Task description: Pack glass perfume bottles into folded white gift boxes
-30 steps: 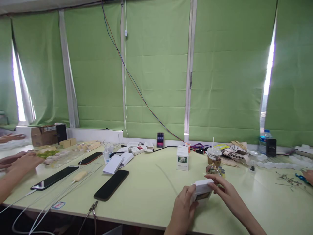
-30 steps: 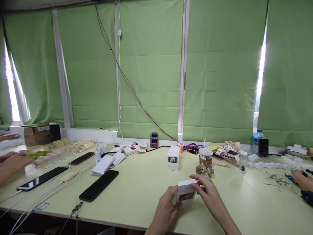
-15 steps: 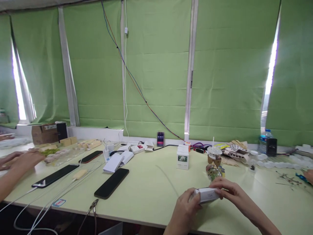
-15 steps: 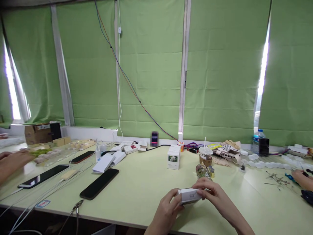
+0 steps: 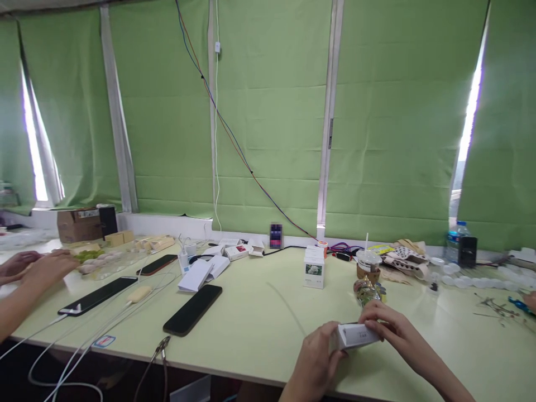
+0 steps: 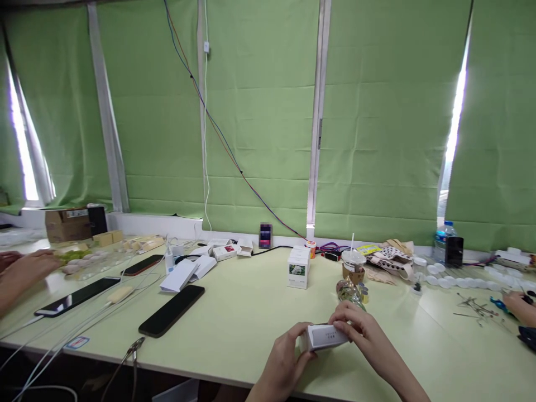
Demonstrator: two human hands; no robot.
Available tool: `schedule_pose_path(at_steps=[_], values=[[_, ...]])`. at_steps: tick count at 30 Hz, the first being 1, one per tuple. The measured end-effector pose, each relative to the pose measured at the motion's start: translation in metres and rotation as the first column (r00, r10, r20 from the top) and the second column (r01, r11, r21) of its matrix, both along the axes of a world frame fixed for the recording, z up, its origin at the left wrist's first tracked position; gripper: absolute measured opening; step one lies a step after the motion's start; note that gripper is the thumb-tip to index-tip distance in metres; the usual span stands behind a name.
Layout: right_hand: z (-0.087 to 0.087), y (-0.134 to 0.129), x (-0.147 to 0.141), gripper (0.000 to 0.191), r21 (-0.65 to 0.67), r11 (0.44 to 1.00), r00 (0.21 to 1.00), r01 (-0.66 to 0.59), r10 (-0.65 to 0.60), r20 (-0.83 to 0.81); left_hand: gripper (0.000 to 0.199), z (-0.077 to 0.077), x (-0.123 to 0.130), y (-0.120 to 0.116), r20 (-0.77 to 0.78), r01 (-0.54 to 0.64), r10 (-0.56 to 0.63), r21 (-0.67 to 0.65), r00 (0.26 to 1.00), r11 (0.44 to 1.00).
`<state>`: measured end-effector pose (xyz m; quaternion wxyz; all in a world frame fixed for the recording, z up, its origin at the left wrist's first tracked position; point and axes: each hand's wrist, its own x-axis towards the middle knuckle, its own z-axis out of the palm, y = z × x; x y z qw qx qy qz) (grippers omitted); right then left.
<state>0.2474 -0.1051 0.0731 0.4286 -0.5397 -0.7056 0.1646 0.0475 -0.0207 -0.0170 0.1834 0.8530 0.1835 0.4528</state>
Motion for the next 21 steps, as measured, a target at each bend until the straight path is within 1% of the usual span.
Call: schedule_pose_path(at_steps=[3, 7, 11, 13, 15, 18, 21], values=[[0.0006, -0.0006, -0.0008, 0.035, 0.008, 1.000, 0.999, 0.009, -0.009, 0.037, 0.055, 0.0006, 0.0012, 0.0004, 0.001, 0.019, -0.020, 0.095, 1.000, 0.995], [-0.0002, -0.0005, -0.0008, 0.036, -0.005, 1.000, 0.998, 0.007, -0.007, 0.061, 0.042, 0.0049, 0.0045, 0.0005, -0.019, 0.013, -0.009, 0.244, 1.000, 0.970], [0.0000, -0.0004, -0.0013, 0.035, -0.016, 1.000, 0.998, 0.005, -0.004, 0.066, 0.032, 0.0085, 0.0062, -0.0001, 0.041, -0.012, -0.002, 0.359, 0.999, 0.933], [-0.0004, 0.0003, -0.0018, 0.034, -0.018, 1.000, 0.998, 0.011, -0.010, 0.066, 0.030, 0.0090, 0.0063, -0.0002, 0.087, -0.012, -0.023, 0.378, 0.996, 0.926], [-0.0019, 0.0015, -0.0020, 0.032, -0.015, 0.999, 0.998, 0.030, -0.029, 0.063, 0.030, 0.0091, 0.0061, -0.0002, 0.100, -0.006, -0.033, 0.366, 0.994, 0.931], [-0.0055, 0.0036, -0.0015, 0.029, -0.013, 0.998, 0.997, 0.060, -0.060, 0.053, 0.030, 0.0089, 0.0055, 0.0001, 0.087, -0.003, -0.028, 0.341, 0.996, 0.940], [-0.0081, 0.0053, -0.0003, 0.028, -0.024, 0.998, 0.998, 0.057, -0.056, 0.043, 0.031, 0.0089, 0.0051, 0.0003, 0.076, 0.005, -0.032, 0.334, 0.997, 0.943]])
